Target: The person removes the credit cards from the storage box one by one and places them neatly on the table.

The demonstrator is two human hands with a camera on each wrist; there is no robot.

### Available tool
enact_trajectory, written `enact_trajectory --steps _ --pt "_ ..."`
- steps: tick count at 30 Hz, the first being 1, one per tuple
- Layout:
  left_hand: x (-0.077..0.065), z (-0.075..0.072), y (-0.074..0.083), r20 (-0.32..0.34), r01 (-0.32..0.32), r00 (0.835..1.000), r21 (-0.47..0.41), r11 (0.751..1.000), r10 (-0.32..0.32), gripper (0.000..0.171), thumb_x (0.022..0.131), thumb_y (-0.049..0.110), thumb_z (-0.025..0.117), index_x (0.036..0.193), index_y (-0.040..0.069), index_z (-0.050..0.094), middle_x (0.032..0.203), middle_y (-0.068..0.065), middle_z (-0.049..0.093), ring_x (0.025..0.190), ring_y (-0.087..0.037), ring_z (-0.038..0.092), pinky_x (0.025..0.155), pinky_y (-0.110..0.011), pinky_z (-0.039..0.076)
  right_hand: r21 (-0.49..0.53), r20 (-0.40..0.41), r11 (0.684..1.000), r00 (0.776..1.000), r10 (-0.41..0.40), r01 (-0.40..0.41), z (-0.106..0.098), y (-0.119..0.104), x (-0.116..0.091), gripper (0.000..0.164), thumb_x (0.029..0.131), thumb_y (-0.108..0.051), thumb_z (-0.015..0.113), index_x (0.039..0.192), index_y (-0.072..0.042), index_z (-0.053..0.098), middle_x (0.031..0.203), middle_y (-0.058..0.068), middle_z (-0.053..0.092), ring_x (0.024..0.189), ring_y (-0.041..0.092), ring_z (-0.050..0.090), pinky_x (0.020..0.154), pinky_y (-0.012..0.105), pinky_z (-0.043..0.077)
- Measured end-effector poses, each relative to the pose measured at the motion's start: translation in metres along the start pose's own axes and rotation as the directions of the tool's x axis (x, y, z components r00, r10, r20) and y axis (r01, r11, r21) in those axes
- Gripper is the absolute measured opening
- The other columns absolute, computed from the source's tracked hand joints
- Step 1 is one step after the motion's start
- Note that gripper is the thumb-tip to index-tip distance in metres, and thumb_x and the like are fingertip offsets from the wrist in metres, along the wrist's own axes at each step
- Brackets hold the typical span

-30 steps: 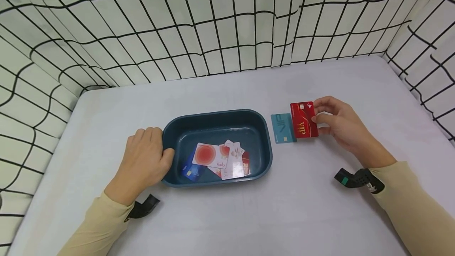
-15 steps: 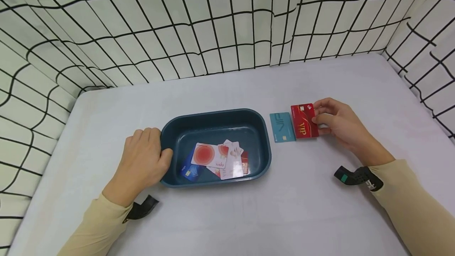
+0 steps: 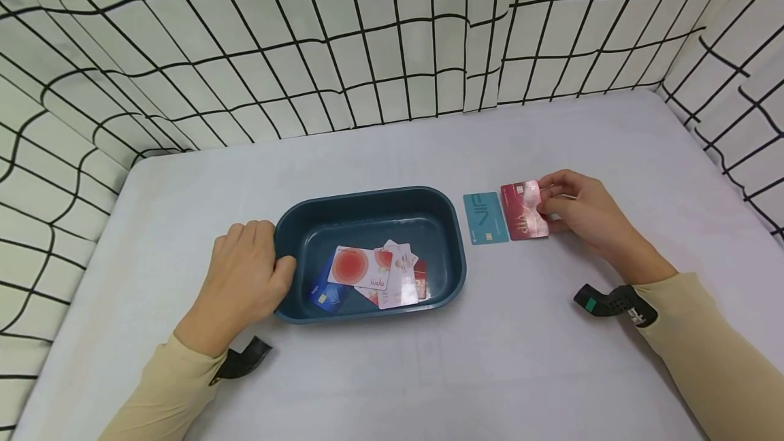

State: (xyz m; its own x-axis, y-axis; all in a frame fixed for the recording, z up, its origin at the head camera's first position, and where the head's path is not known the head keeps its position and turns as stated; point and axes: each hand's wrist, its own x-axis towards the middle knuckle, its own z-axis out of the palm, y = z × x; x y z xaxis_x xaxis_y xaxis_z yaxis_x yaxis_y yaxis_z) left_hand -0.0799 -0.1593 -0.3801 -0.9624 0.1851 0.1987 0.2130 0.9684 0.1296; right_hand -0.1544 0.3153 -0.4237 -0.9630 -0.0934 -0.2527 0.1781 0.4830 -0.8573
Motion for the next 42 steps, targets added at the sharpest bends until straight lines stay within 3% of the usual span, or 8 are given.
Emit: enact_trajectory --steps 6,13,21,29,36,39,42 --pt "0.0002 -0.0007 0.0002 0.006 0.002 1.0 -0.005 1.0 -0.002 0.018 0.085 0.019 0.05 0.084 0.001 0.047 0.075 -0.014 0.045 0.075 -0.031 0.04 0.069 -0.039 0.03 -0.07 -0.005 0.997 0.999 0.038 -0.038 0.0015 -0.0025 -0.0001 0.048 0.104 -0.022 0.056 0.145 -0.003 0.043 0.106 -0.013 0.052 0.113 0.014 0.05 0.076 0.019 0.059" --pt "0.0002 -0.0003 -0.0003 0.015 0.011 1.0 -0.008 1.0 -0.011 0.018 0.085 0.019 0.05 0.085 0.001 0.047 0.076 -0.014 0.045 0.076 -0.032 0.04 0.07 -0.04 0.03 -0.199 -0.06 0.978 0.997 0.053 -0.064 0.0043 -0.0057 -0.0021 0.05 0.101 -0.031 0.061 0.143 -0.005 0.05 0.115 0.009 0.056 0.13 0.039 0.049 0.071 0.014 0.053" --pt "0.0005 0.0 0.0001 0.015 0.009 1.0 -0.01 1.0 -0.009 0.018 0.085 0.018 0.05 0.085 0.001 0.047 0.075 -0.013 0.045 0.076 -0.031 0.04 0.07 -0.039 0.029 -0.314 -0.101 0.949 0.995 -0.006 -0.027 0.0063 -0.0065 -0.0046 0.041 0.1 -0.027 0.061 0.134 -0.005 0.057 0.108 0.012 0.062 0.103 0.024 0.054 0.067 0.019 0.049" --pt "0.0003 0.0001 0.0003 0.006 0.003 1.0 -0.012 1.0 -0.003 0.017 0.085 0.018 0.05 0.084 0.001 0.047 0.075 -0.014 0.045 0.075 -0.031 0.04 0.069 -0.039 0.029 -0.333 -0.111 0.942 0.994 0.013 -0.05 0.0062 -0.0082 -0.0055 0.044 0.1 -0.028 0.061 0.135 -0.003 0.056 0.113 0.018 0.063 0.122 0.043 0.054 0.073 0.019 0.045" --pt "0.0005 -0.0003 0.0007 0.0 -0.001 1.0 -0.013 1.0 0.001 0.017 0.084 0.017 0.05 0.084 0.001 0.047 0.074 -0.013 0.045 0.074 -0.031 0.04 0.069 -0.039 0.029 -0.348 -0.116 0.935 0.993 0.031 -0.07 0.0069 -0.0075 -0.006 0.048 0.1 -0.033 0.061 0.137 -0.003 0.054 0.121 0.022 0.059 0.13 0.048 0.049 0.085 0.037 0.053" --pt "0.0006 -0.0005 0.0007 -0.005 -0.004 1.0 -0.013 1.0 0.004 0.017 0.084 0.017 0.051 0.084 0.001 0.047 0.073 -0.013 0.044 0.073 -0.031 0.039 0.069 -0.038 0.029 -0.348 -0.119 0.935 0.992 0.03 -0.07 0.007 -0.0079 -0.0061 0.047 0.101 -0.034 0.06 0.136 -0.004 0.055 0.121 0.021 0.06 0.127 0.046 0.051 0.081 0.031 0.053" --pt "0.0006 -0.0007 0.0008 -0.007 -0.006 1.0 -0.015 1.0 0.006 0.016 0.084 0.017 0.051 0.083 0.001 0.046 0.073 -0.013 0.044 0.073 -0.031 0.039 0.068 -0.038 0.029 -0.337 -0.119 0.94 0.993 0.015 -0.055 0.0075 -0.0084 -0.0067 0.047 0.102 -0.036 0.059 0.135 -0.003 0.057 0.115 0.02 0.064 0.107 0.035 0.066 0.073 0.023 0.052"
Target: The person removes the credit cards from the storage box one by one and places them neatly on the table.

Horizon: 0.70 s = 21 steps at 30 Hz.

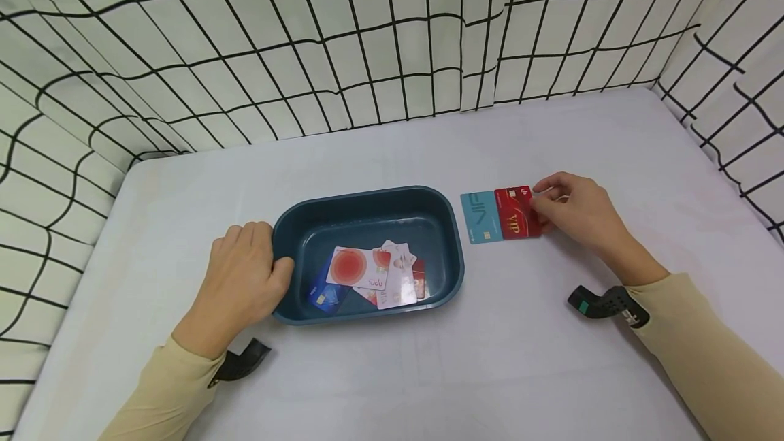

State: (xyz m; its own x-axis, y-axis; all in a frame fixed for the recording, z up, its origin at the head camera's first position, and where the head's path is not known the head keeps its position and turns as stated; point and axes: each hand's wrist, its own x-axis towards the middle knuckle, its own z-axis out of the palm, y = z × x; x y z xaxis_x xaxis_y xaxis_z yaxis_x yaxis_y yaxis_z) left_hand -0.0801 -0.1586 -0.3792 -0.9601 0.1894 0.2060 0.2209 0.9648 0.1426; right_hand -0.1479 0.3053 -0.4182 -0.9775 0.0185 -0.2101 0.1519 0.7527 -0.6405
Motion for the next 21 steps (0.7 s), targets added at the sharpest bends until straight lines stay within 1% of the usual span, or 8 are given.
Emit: enact_trajectory --steps 1,3,5,7,11,13,15,21 --pt "0.0 -0.0001 0.0 0.0 0.0 1.0 -0.001 1.0 0.0 0.016 0.084 0.017 0.051 0.083 0.001 0.046 0.073 -0.013 0.044 0.073 -0.031 0.039 0.068 -0.038 0.029 0.005 -0.001 1.0 1.0 -0.004 0.004 0.0001 -0.0003 -0.0002 0.046 0.102 -0.036 0.058 0.134 -0.003 0.057 0.113 0.019 0.065 0.098 0.029 0.069 0.07 0.02 0.051" --pt "0.0 -0.0003 0.0 0.0 -0.001 1.0 -0.002 1.0 0.001 0.016 0.083 0.016 0.051 0.082 0.001 0.046 0.073 -0.013 0.044 0.072 -0.031 0.039 0.068 -0.038 0.029 0.016 -0.004 1.0 1.0 -0.011 0.012 0.0 -0.0009 -0.0009 0.047 0.103 -0.038 0.056 0.134 -0.002 0.057 0.11 0.02 0.067 0.082 0.02 0.07 0.066 0.019 0.053" --pt "0.0001 -0.0005 0.0 -0.001 -0.002 1.0 -0.002 1.0 0.002 0.016 0.083 0.016 0.051 0.082 0.001 0.046 0.073 -0.013 0.044 0.072 -0.031 0.039 0.068 -0.038 0.029 0.014 -0.005 1.0 1.0 -0.011 0.012 -0.0004 -0.002 -0.0015 0.048 0.103 -0.039 0.058 0.134 -0.003 0.057 0.11 0.02 0.067 0.077 0.016 0.069 0.065 0.02 0.053" --pt "0.0002 -0.0005 0.0 -0.001 -0.004 1.0 0.0 1.0 0.004 0.016 0.084 0.016 0.051 0.082 0.001 0.046 0.073 -0.013 0.044 0.072 -0.031 0.039 0.068 -0.038 0.028 -0.014 -0.004 1.0 1.0 -0.018 0.017 -0.0006 -0.0037 -0.0015 0.05 0.101 -0.04 0.061 0.135 -0.004 0.057 0.112 0.02 0.067 0.082 0.018 0.067 0.064 0.022 0.053" --pt "0.0004 -0.0003 0.0002 0.003 0.0 1.0 -0.002 1.0 0.0 0.016 0.084 0.016 0.051 0.082 0.001 0.046 0.073 -0.013 0.044 0.072 -0.031 0.038 0.067 -0.038 0.028 -0.109 0.003 0.993 0.999 -0.048 0.048 -0.0002 -0.0072 -0.0017 0.057 0.093 -0.041 0.072 0.134 -0.005 0.057 0.115 0.02 0.066 0.097 0.031 0.063 0.065 0.026 0.05" --pt "0.0004 -0.0003 0.0002 0.008 0.004 1.0 -0.004 1.0 -0.004 0.016 0.084 0.016 0.051 0.083 0.001 0.046 0.073 -0.013 0.044 0.072 -0.031 0.038 0.067 -0.038 0.027 -0.135 0.005 0.989 0.998 -0.059 0.059 0.0003 -0.0077 -0.0016 0.057 0.092 -0.039 0.074 0.133 -0.004 0.058 0.115 0.019 0.066 0.102 0.034 0.06 0.065 0.028 0.049" --pt "0.0003 -0.0002 0.0002 0.012 0.007 1.0 -0.007 1.0 -0.006 0.016 0.084 0.016 0.051 0.083 0.001 0.046 0.073 -0.013 0.044 0.072 -0.031 0.038 0.068 -0.038 0.027 -0.143 0.004 0.988 0.998 -0.063 0.063 0.0008 -0.0074 -0.0014 0.054 0.091 -0.036 0.075 0.132 -0.004 0.059 0.114 0.019 0.066 0.103 0.035 0.059 0.066 0.029 0.048" --pt "0.0003 -0.0001 0.0002 0.014 0.008 1.0 -0.01 1.0 -0.007 0.016 0.084 0.016 0.051 0.083 0.001 0.046 0.073 -0.013 0.044 0.073 -0.031 0.039 0.068 -0.038 0.028 -0.144 0.014 0.988 0.998 -0.058 0.06 -0.0009 -0.0053 -0.0005 0.052 0.094 -0.035 0.073 0.133 -0.004 0.061 0.112 0.019 0.066 0.098 0.033 0.059 0.063 0.029 0.048"
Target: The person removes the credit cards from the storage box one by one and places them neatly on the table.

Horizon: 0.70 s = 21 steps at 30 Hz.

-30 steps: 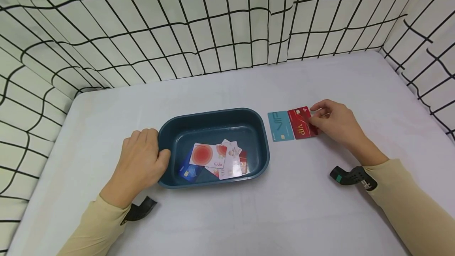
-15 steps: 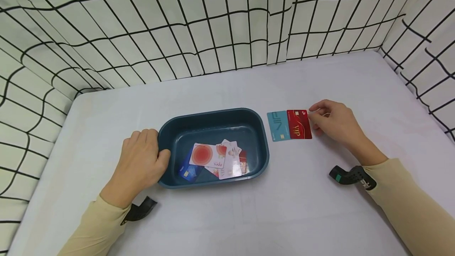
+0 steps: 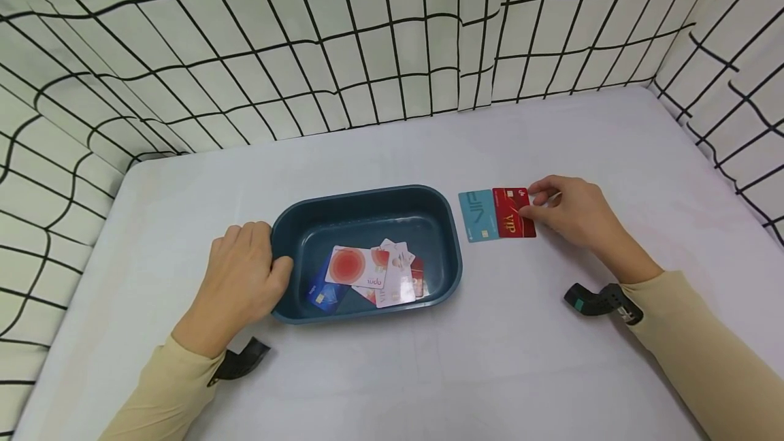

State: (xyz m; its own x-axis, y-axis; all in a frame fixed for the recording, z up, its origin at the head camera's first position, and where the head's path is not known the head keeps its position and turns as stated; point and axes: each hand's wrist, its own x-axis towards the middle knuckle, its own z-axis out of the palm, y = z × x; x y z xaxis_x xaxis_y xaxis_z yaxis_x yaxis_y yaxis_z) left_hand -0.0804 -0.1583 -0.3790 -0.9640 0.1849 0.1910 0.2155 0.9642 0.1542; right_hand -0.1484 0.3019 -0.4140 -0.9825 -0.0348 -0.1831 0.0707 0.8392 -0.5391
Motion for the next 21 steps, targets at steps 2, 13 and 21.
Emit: enact_trajectory --steps 2,13,21 --pt "0.0 0.0002 -0.0001 0.001 0.0 1.0 -0.002 1.0 0.0 0.016 0.084 0.016 0.051 0.083 0.001 0.046 0.073 -0.013 0.044 0.073 -0.031 0.039 0.068 -0.038 0.028 0.0 0.002 1.0 1.0 -0.001 0.001 -0.0002 0.0003 0.0001 0.051 0.094 -0.034 0.072 0.134 -0.004 0.061 0.111 0.019 0.066 0.095 0.032 0.059 0.061 0.029 0.048" --pt "-0.0002 0.0011 -0.0002 0.0 0.006 1.0 -0.008 1.0 -0.006 0.016 0.084 0.016 0.051 0.081 0.001 0.046 0.073 -0.013 0.044 0.072 -0.031 0.039 0.068 -0.038 0.028 0.003 -0.022 1.0 1.0 -0.011 0.011 0.0009 0.0002 0.0007 0.046 0.096 -0.026 0.071 0.135 -0.004 0.062 0.109 0.021 0.067 0.079 0.025 0.062 0.057 0.028 0.047" --pt "0.0 0.0007 -0.0002 0.002 0.007 1.0 -0.012 1.0 -0.007 0.015 0.083 0.016 0.05 0.08 0.002 0.045 0.072 -0.013 0.044 0.072 -0.031 0.039 0.068 -0.039 0.029 -0.025 -0.044 1.0 0.999 -0.011 0.009 0.0027 -0.002 0.0012 0.062 0.09 -0.041 0.076 0.136 -0.003 0.063 0.115 0.021 0.065 0.099 0.034 0.057 0.062 0.029 0.048"
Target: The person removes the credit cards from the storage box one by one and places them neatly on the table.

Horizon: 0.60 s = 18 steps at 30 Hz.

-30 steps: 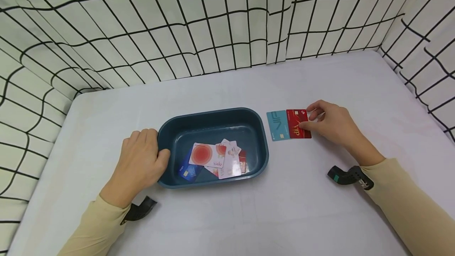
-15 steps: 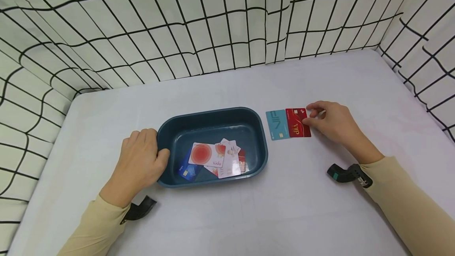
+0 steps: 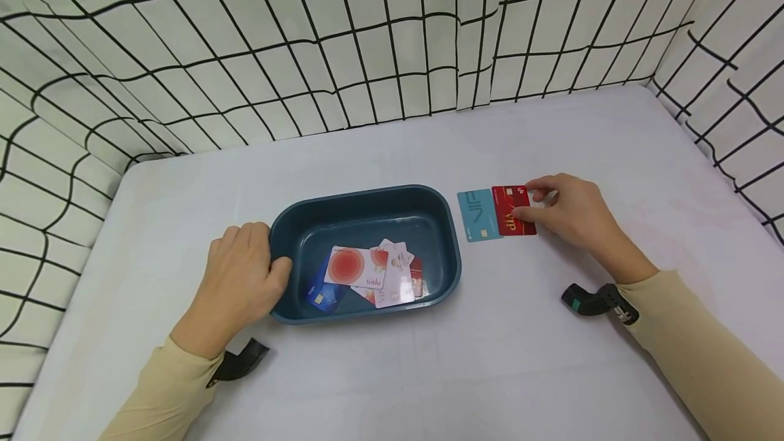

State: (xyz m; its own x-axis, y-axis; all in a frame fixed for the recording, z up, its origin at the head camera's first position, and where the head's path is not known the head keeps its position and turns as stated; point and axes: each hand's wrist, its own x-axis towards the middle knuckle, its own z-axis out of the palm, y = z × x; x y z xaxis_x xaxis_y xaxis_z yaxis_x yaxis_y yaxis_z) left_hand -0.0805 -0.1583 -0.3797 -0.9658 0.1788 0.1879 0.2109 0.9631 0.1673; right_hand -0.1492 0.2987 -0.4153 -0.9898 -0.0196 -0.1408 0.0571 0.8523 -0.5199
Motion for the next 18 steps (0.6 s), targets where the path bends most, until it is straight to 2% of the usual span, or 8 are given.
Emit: enact_trajectory --steps 3,13,18 --pt "0.0003 -0.0001 0.0001 0.001 -0.002 1.0 -0.001 1.0 0.002 0.015 0.083 0.017 0.05 0.08 0.002 0.045 0.072 -0.013 0.044 0.072 -0.031 0.039 0.068 -0.039 0.029 -0.018 0.008 1.0 1.0 -0.014 0.014 0.0003 0.0013 0.0006 0.066 0.089 -0.042 0.077 0.138 -0.001 0.061 0.116 0.021 0.063 0.099 0.035 0.056 0.062 0.029 0.047" --pt "0.0005 -0.0009 0.0005 0.008 0.002 1.0 -0.003 1.0 -0.002 0.016 0.083 0.017 0.049 0.08 0.002 0.045 0.072 -0.013 0.043 0.071 -0.031 0.038 0.068 -0.039 0.028 -0.036 0.034 0.999 0.999 -0.03 0.032 -0.0017 0.0022 0.0024 0.063 0.092 -0.035 0.076 0.142 0.0 0.058 0.118 0.022 0.063 0.094 0.034 0.058 0.06 0.028 0.048" --pt "0.0002 -0.0005 0.0003 0.002 0.001 1.0 0.0 1.0 -0.001 0.015 0.083 0.017 0.049 0.08 0.002 0.045 0.071 -0.012 0.043 0.07 -0.03 0.037 0.068 -0.038 0.028 -0.026 0.03 0.999 0.999 -0.034 0.035 -0.002 0.0019 0.0022 0.056 0.093 -0.03 0.074 0.141 -0.003 0.06 0.115 0.02 0.065 0.091 0.03 0.058 0.06 0.028 0.047"
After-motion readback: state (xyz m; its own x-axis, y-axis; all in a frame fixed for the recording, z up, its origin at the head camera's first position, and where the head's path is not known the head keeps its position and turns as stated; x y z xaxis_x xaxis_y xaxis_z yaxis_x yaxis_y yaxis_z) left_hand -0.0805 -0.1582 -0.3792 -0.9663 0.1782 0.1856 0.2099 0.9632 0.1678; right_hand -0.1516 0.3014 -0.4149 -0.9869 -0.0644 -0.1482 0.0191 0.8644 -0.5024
